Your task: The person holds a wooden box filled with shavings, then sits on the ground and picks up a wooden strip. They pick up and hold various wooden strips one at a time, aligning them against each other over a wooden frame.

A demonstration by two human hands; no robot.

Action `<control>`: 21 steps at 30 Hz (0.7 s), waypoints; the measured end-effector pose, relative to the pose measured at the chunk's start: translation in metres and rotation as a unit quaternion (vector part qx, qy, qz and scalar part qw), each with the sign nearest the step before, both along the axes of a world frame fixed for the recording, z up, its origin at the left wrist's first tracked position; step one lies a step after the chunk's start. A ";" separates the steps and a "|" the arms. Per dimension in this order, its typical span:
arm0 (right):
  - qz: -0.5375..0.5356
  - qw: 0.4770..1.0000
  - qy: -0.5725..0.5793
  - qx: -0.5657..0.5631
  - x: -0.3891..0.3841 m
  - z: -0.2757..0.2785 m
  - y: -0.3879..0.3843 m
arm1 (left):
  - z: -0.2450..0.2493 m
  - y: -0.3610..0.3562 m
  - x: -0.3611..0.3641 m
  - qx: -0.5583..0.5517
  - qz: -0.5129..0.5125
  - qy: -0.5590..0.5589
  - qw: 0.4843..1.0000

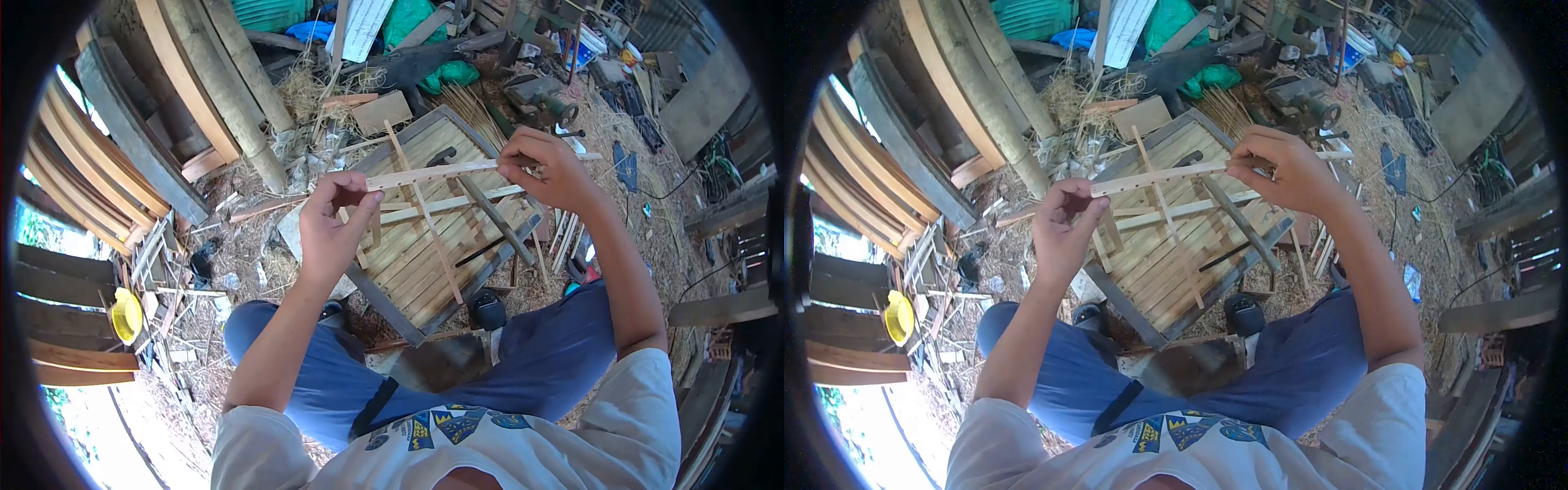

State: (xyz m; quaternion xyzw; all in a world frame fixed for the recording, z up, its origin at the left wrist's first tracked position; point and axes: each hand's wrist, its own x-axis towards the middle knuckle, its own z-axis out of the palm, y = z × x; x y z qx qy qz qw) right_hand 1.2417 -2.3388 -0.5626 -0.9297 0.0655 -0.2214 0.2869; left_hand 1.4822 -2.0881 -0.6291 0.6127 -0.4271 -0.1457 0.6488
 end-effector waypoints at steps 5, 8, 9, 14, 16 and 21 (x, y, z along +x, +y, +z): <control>-0.009 0.999 0.030 0.004 -0.002 0.004 0.001 | 0.004 0.002 -0.001 -0.002 -0.009 -0.014 1.000; -0.014 0.999 0.045 0.010 -0.003 0.005 0.000 | 0.007 0.002 -0.003 -0.001 -0.003 -0.029 1.000; -0.016 0.998 0.048 0.023 -0.003 0.004 0.000 | 0.007 0.002 -0.003 -0.001 0.000 -0.037 0.999; -0.008 0.998 0.050 0.037 -0.001 0.000 0.000 | 0.003 0.002 -0.002 -0.017 -0.011 -0.055 0.998; -0.007 0.998 0.046 0.041 -0.001 -0.001 0.001 | 0.003 0.003 -0.003 -0.014 -0.013 -0.061 0.998; -0.014 0.998 0.059 0.032 -0.001 -0.002 0.000 | 0.010 0.005 -0.006 0.000 -0.030 -0.072 0.997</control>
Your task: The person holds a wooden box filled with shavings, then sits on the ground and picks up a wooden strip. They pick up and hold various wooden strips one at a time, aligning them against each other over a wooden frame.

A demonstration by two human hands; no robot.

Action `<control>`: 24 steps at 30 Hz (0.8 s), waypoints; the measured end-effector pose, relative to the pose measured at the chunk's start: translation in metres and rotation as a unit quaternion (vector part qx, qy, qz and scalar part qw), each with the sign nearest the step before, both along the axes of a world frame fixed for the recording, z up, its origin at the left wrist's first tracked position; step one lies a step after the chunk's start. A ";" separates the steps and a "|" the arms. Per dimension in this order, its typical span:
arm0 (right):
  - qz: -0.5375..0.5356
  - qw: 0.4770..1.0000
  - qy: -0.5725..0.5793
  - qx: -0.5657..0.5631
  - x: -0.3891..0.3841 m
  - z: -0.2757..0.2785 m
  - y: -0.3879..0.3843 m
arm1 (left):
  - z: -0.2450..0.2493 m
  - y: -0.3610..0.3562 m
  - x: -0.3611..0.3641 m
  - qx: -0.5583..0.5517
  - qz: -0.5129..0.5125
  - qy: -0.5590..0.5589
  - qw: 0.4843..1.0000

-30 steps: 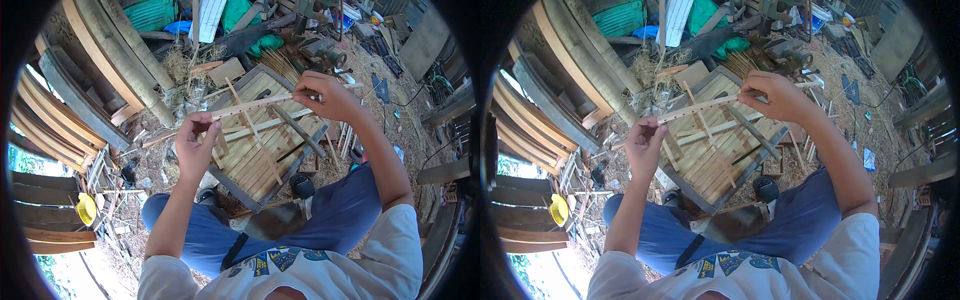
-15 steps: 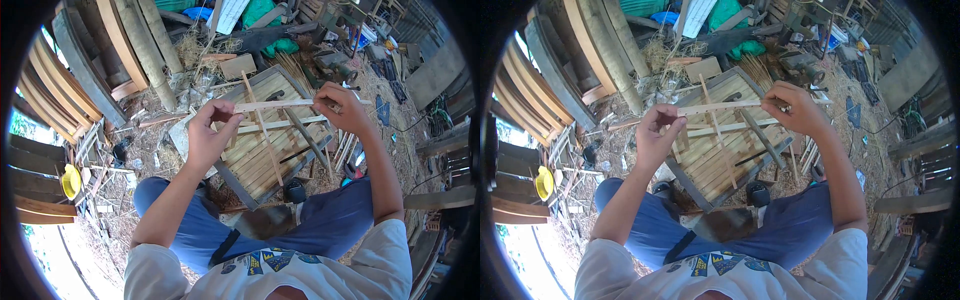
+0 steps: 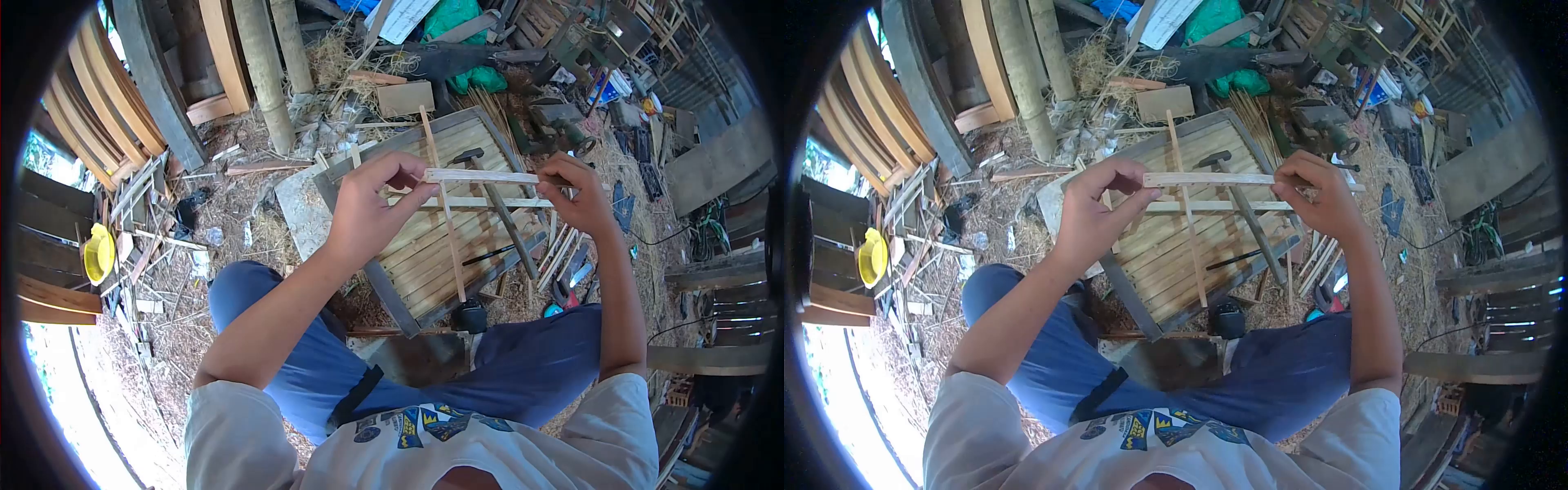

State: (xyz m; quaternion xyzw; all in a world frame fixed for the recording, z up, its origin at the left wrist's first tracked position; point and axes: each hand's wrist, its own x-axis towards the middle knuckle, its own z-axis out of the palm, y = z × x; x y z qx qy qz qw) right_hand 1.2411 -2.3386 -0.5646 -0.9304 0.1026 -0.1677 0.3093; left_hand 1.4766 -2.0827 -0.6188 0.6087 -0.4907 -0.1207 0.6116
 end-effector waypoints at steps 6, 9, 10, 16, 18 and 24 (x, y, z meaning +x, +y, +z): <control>-0.006 1.000 0.001 0.000 0.001 -0.001 0.000 | 0.002 0.002 0.001 -0.004 -0.005 -0.004 1.000; -0.005 1.000 0.003 -0.006 0.001 -0.001 0.000 | 0.005 0.003 0.002 -0.001 -0.004 -0.002 1.000; -0.005 1.000 0.005 -0.010 0.000 -0.001 0.000 | 0.005 0.004 0.003 0.001 -0.005 0.001 1.000; -0.001 1.000 0.003 -0.021 -0.001 0.003 0.000 | 0.004 0.001 0.003 -0.018 0.001 0.008 1.000; 0.000 1.000 -0.003 -0.017 -0.001 0.004 0.001 | 0.006 0.002 0.002 -0.012 -0.002 0.014 1.000; 0.028 0.998 -0.017 -0.059 -0.002 0.002 -0.005 | 0.006 0.002 0.001 -0.016 0.000 0.014 1.000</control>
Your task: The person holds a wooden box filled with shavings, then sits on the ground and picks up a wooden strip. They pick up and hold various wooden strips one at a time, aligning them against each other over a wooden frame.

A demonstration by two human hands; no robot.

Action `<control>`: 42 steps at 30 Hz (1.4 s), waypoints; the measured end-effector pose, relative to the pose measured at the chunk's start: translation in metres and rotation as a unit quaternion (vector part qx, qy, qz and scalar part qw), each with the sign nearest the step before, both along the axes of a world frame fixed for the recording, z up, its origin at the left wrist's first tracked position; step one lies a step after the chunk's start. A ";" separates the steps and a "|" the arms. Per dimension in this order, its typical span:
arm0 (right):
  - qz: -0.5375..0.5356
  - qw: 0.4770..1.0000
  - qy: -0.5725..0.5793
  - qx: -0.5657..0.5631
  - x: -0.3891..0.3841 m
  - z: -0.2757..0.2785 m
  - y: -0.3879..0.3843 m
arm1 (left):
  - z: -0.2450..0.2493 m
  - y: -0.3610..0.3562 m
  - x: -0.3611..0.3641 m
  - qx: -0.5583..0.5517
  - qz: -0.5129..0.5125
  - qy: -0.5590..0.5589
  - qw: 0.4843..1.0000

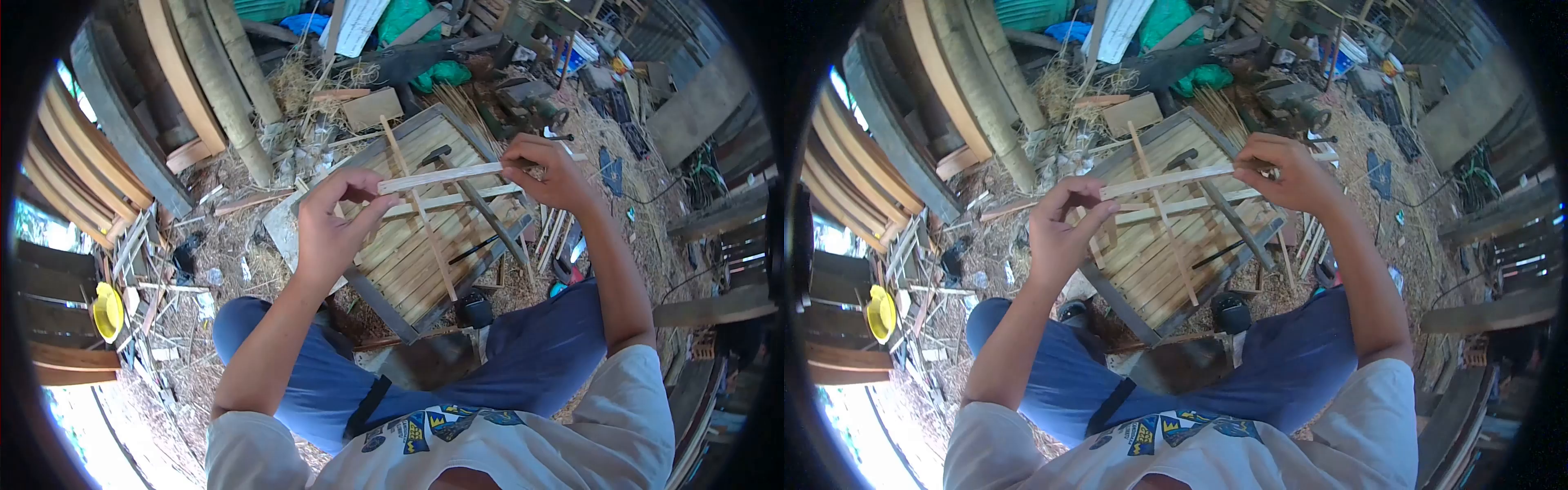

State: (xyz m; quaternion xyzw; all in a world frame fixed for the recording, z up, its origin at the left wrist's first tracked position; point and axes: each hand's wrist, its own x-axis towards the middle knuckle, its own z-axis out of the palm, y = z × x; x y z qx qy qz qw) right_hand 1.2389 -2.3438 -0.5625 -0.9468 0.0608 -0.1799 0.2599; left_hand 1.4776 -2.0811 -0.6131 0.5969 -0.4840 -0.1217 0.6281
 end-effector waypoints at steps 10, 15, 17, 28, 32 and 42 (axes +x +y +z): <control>-0.001 1.000 -0.024 -0.012 0.000 -0.001 0.002 | -0.004 0.001 0.011 0.036 0.006 -0.003 0.999; -0.005 0.999 -0.040 -0.004 0.000 -0.002 0.001 | -0.008 0.001 0.026 0.034 0.007 0.007 0.999; -0.006 0.999 -0.045 0.025 0.000 -0.002 -0.001 | -0.012 0.000 0.034 0.019 0.000 0.047 0.999; -0.014 0.999 -0.041 0.013 -0.004 0.003 -0.005 | -0.013 0.002 0.042 0.018 -0.031 0.085 0.996; -0.020 0.999 -0.039 0.016 -0.005 0.006 -0.003 | -0.013 0.002 0.041 0.026 -0.021 0.085 0.996; -0.068 0.997 -0.028 0.035 0.008 -0.015 -0.008 | -0.017 0.005 0.068 0.024 0.042 0.164 0.985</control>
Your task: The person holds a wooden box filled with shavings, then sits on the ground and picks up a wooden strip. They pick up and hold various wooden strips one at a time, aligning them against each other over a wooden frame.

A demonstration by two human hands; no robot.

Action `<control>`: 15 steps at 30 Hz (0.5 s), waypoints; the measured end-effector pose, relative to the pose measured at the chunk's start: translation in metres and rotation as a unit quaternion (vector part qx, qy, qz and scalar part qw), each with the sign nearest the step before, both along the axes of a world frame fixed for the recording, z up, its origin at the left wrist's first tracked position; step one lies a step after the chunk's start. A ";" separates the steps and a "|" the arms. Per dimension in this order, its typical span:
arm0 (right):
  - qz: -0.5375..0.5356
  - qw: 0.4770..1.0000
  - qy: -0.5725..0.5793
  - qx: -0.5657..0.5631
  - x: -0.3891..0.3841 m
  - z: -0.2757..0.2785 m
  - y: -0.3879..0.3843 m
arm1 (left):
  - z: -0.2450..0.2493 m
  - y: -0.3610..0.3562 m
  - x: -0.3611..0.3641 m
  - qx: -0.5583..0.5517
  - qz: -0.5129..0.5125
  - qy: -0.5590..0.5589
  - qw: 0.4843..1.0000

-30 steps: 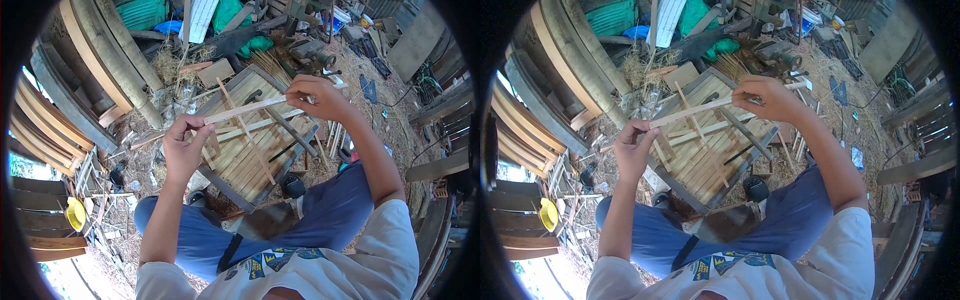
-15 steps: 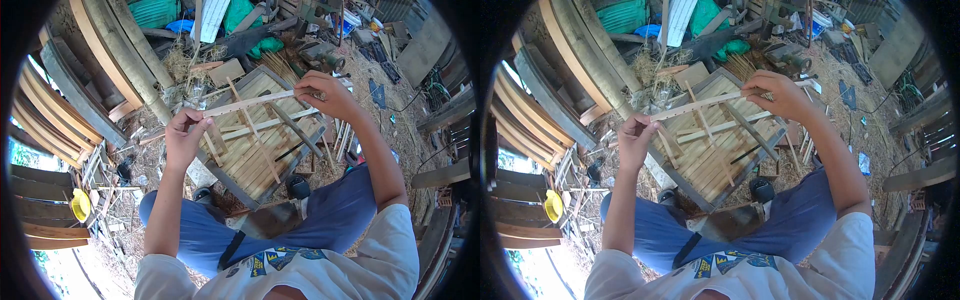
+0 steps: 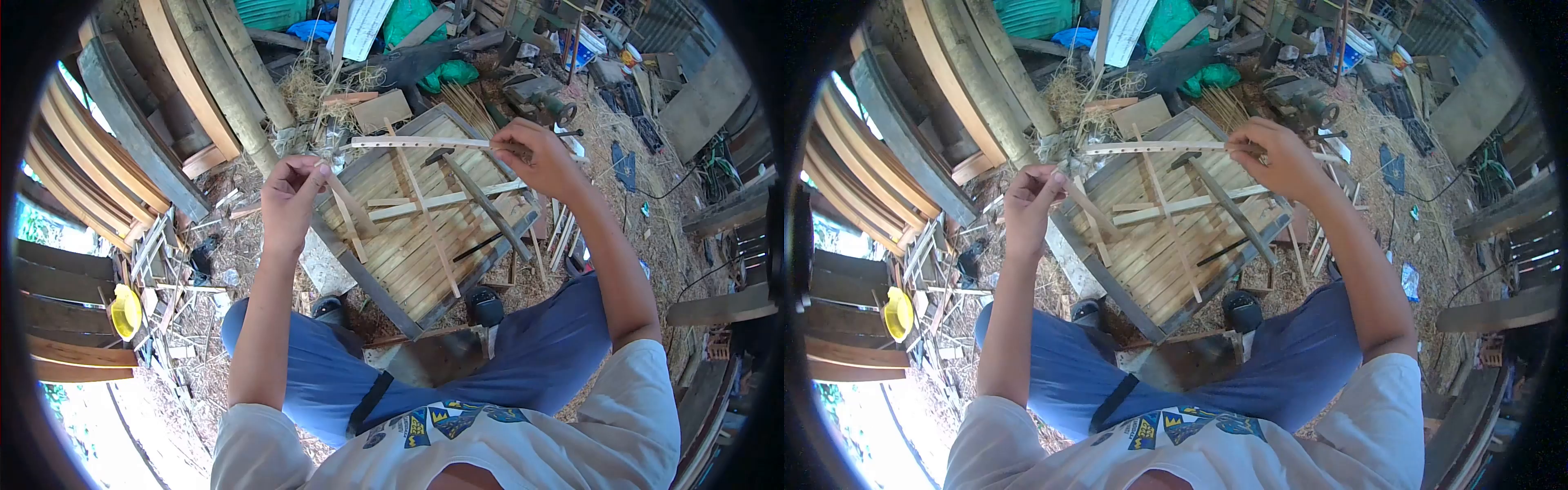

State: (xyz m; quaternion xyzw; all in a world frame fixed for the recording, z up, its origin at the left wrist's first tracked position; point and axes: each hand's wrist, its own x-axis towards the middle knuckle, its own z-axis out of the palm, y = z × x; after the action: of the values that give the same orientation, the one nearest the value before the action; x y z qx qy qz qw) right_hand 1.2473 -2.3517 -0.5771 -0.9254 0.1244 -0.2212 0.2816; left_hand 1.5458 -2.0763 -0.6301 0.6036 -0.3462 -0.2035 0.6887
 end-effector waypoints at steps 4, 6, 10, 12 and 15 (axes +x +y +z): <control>-0.048 0.996 0.071 0.016 0.013 -0.020 0.001 | -0.009 0.001 0.012 0.033 0.022 0.062 0.997; -0.084 0.990 0.109 0.014 0.022 -0.037 -0.002 | -0.021 0.001 0.016 0.066 0.035 0.108 0.991; -0.115 0.986 0.112 0.039 0.034 -0.065 0.000 | -0.049 -0.007 0.023 0.154 0.032 0.143 0.977; -0.128 0.984 0.115 0.050 0.039 -0.078 0.000 | -0.057 -0.012 0.022 0.190 0.053 0.116 0.974; -0.136 0.983 0.106 0.062 0.043 -0.084 0.005 | -0.079 -0.019 0.025 0.225 0.075 -0.040 0.971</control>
State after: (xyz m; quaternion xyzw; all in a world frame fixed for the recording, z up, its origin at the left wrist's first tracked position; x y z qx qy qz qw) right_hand 1.2900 -2.3464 -0.6613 -0.8988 0.2917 -0.1501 0.2909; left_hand 1.5708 -2.0952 -0.7093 0.7750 -0.2724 -0.1994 0.5342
